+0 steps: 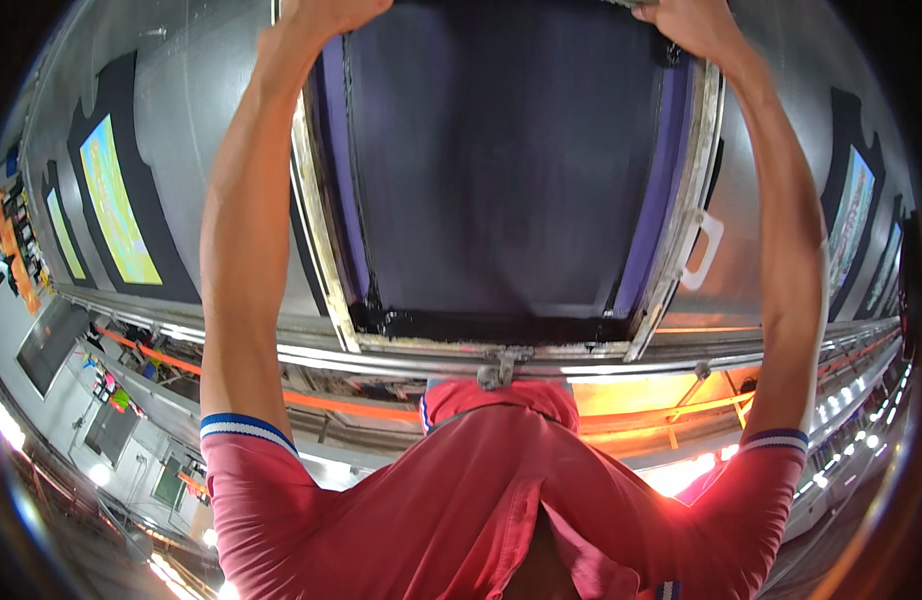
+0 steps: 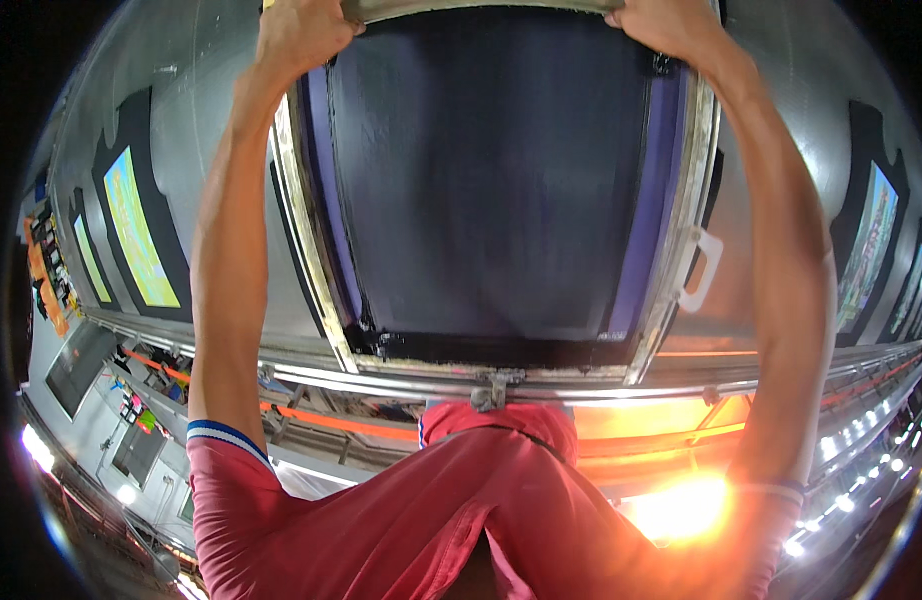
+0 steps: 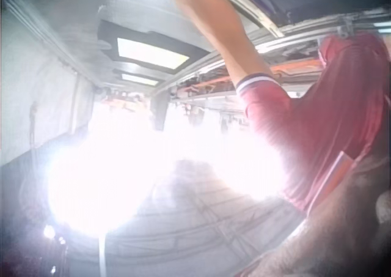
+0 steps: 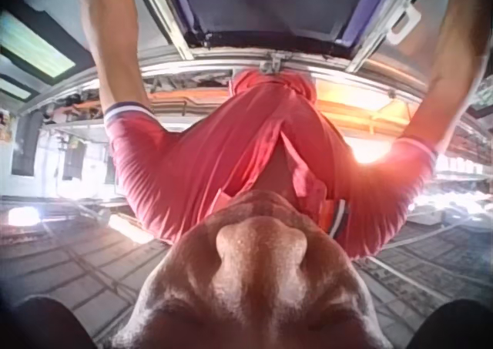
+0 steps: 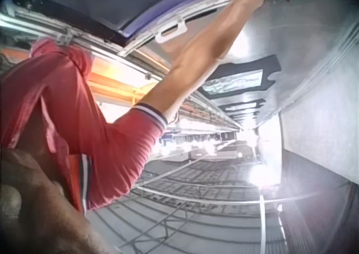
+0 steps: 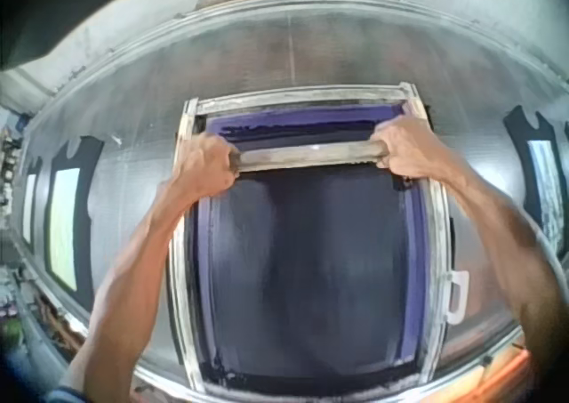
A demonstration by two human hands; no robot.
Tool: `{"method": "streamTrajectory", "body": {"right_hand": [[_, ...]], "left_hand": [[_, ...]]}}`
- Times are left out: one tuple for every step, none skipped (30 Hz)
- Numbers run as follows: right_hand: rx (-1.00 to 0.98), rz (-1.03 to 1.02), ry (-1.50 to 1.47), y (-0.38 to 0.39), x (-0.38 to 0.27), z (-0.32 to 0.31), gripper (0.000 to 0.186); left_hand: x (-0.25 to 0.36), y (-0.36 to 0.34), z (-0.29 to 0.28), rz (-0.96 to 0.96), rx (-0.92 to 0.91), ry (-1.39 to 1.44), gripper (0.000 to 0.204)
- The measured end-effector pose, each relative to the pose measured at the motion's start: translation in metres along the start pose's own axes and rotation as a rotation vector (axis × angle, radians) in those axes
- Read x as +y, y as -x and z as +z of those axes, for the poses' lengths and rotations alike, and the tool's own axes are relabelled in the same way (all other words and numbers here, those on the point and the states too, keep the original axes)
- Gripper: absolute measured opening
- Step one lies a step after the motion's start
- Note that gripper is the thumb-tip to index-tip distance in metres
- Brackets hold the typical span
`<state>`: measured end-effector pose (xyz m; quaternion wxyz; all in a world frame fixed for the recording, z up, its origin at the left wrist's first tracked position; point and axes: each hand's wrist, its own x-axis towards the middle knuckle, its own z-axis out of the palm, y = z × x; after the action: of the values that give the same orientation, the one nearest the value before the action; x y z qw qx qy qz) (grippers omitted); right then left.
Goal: The person performs screen printing on a black t-shirt using a squeegee to pull ink across a screen. The person repeatedly pulls the squeegee across the screen to apply ink to the t-shirt graphic.
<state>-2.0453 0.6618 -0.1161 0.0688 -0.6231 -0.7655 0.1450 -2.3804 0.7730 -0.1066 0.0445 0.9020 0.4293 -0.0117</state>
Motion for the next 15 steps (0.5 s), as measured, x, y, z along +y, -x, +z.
{"method": "streamTrajectory", "body": {"right_hand": [[0.013, -0.030, -0.044, 0.018, -0.013, 0.004, 0.025], [0.005, -0.014, -0.045, 0.039, -0.027, 0.011, 0.025], [-0.003, 0.003, -0.047, 0.063, -0.042, 0.018, 0.027], [-0.026, 0.036, -0.035, 0.087, -0.057, 0.025, 0.031], [-0.013, 0.017, -0.047, 0.109, -0.070, 0.032, 0.030], [-0.017, 0.014, -0.049, 0.133, -0.083, 0.039, 0.030], [0.002, -0.010, -0.052, 0.157, -0.097, 0.046, 0.030], [-0.008, -0.011, -0.065, 0.180, -0.110, 0.053, 0.031], [0.010, -0.037, -0.075, 0.202, -0.123, 0.059, 0.031], [0.033, -0.067, -0.085, 0.224, -0.137, 0.065, 0.031], [0.015, -0.043, -0.103, 0.247, -0.150, 0.069, 0.031], [0.003, -0.025, -0.121, 0.271, -0.165, 0.074, 0.032], [0.021, -0.041, -0.137, 0.293, -0.179, 0.078, 0.032], [0.030, -0.035, -0.148, 0.313, -0.193, 0.082, 0.031], [0.015, -0.022, -0.173, 0.331, -0.207, 0.086, 0.031]], "left_hand": [[0.006, 0.020, 0.001, -0.009, -0.054, -0.007, 0.025], [0.012, 0.041, 0.003, -0.017, -0.105, -0.015, 0.028], [0.020, 0.066, 0.006, -0.055, -0.138, -0.016, 0.028], [0.026, 0.093, 0.009, -0.040, -0.120, 0.008, 0.029], [0.033, 0.120, 0.012, -0.023, -0.098, 0.033, 0.030], [0.042, 0.148, 0.015, -0.014, -0.088, 0.062, 0.031], [0.051, 0.175, 0.017, -0.015, -0.087, 0.080, 0.033], [0.059, 0.201, 0.019, -0.023, -0.094, 0.098, 0.034], [0.067, 0.227, 0.019, -0.036, -0.101, 0.117, 0.036], [0.075, 0.254, 0.021, -0.037, -0.103, 0.148, 0.036], [0.084, 0.281, 0.023, -0.045, -0.105, 0.177, 0.036], [0.094, 0.308, 0.024, -0.053, -0.107, 0.206, 0.036], [0.103, 0.334, 0.026, -0.048, -0.102, 0.236, 0.036], [0.112, 0.359, 0.027, -0.043, -0.095, 0.261, 0.036], [0.119, 0.381, 0.029, -0.049, -0.095, 0.270, 0.037]]}}
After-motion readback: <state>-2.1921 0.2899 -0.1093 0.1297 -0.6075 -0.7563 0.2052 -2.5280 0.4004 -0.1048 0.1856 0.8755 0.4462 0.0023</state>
